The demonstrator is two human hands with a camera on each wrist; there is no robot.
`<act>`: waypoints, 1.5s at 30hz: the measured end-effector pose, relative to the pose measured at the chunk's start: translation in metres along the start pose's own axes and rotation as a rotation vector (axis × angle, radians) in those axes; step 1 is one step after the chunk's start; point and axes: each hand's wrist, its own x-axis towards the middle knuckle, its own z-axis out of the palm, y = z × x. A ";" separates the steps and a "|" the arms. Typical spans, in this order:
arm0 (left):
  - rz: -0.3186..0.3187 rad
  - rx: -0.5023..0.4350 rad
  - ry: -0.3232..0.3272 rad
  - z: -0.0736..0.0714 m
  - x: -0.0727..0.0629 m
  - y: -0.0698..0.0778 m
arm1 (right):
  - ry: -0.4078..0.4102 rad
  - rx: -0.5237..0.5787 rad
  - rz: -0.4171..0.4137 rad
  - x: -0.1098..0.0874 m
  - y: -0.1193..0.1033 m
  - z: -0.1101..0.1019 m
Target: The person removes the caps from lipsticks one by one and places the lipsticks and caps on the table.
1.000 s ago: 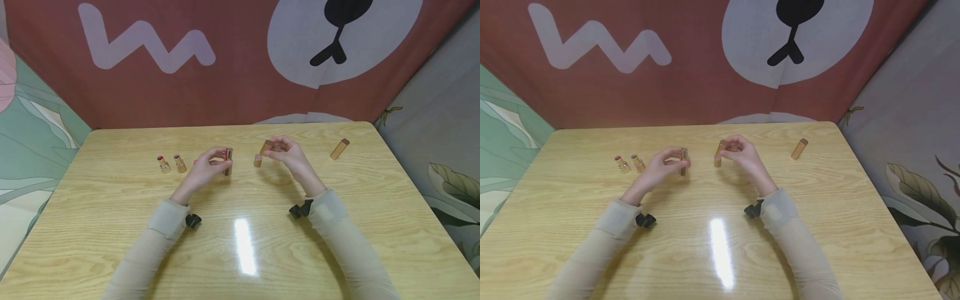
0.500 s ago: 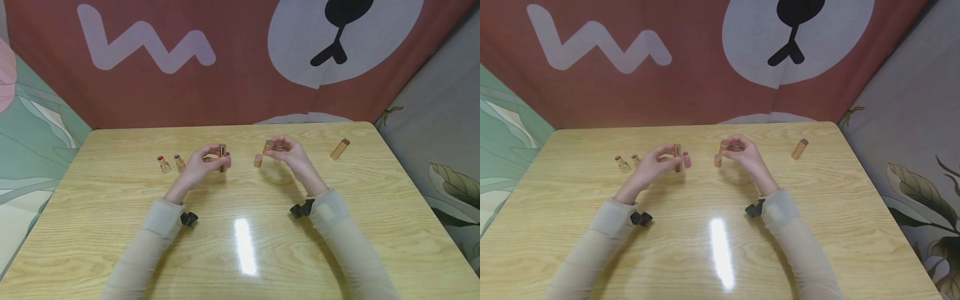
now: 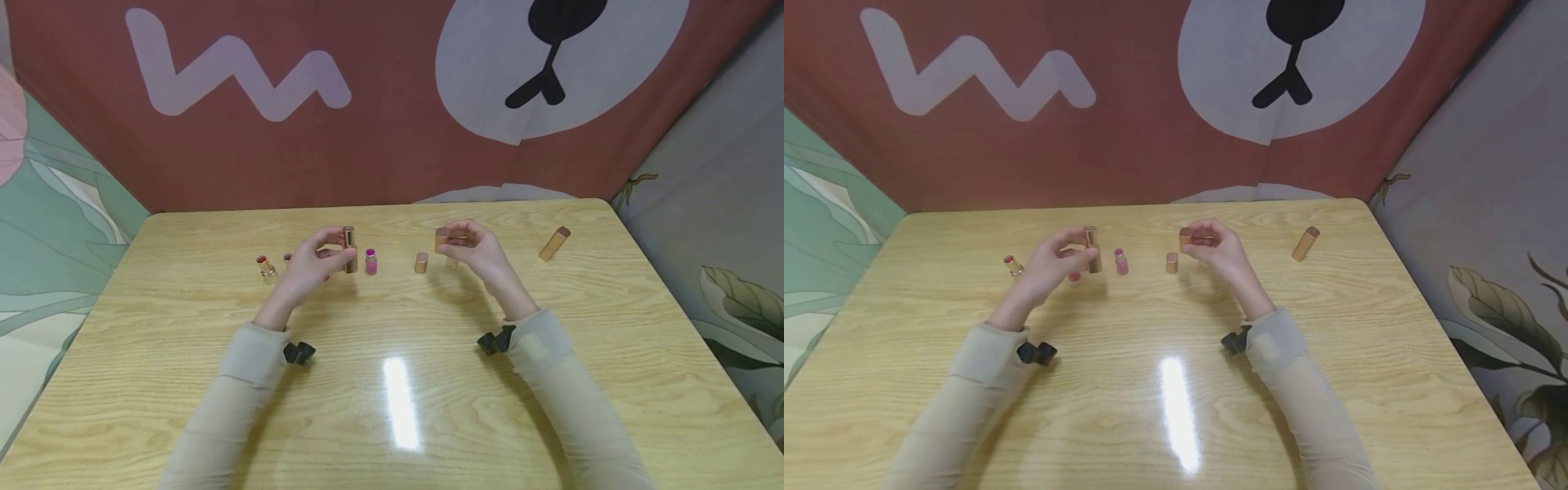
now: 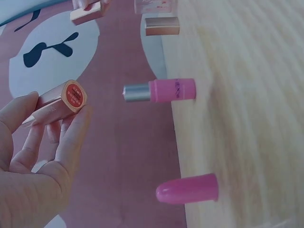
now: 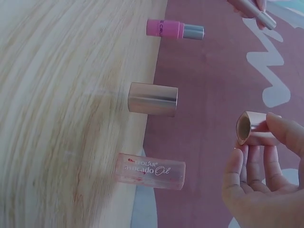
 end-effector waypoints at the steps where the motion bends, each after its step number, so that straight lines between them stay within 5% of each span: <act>1: -0.001 -0.006 0.006 -0.002 0.000 0.000 | 0.002 -0.015 -0.003 0.000 0.000 0.000; 18: -0.014 -0.014 0.086 -0.030 -0.010 0.007 | 0.045 -0.073 -0.054 0.001 0.001 -0.011; 45: 0.039 0.000 0.201 -0.063 -0.025 -0.007 | 0.120 -0.135 -0.071 0.005 0.011 -0.031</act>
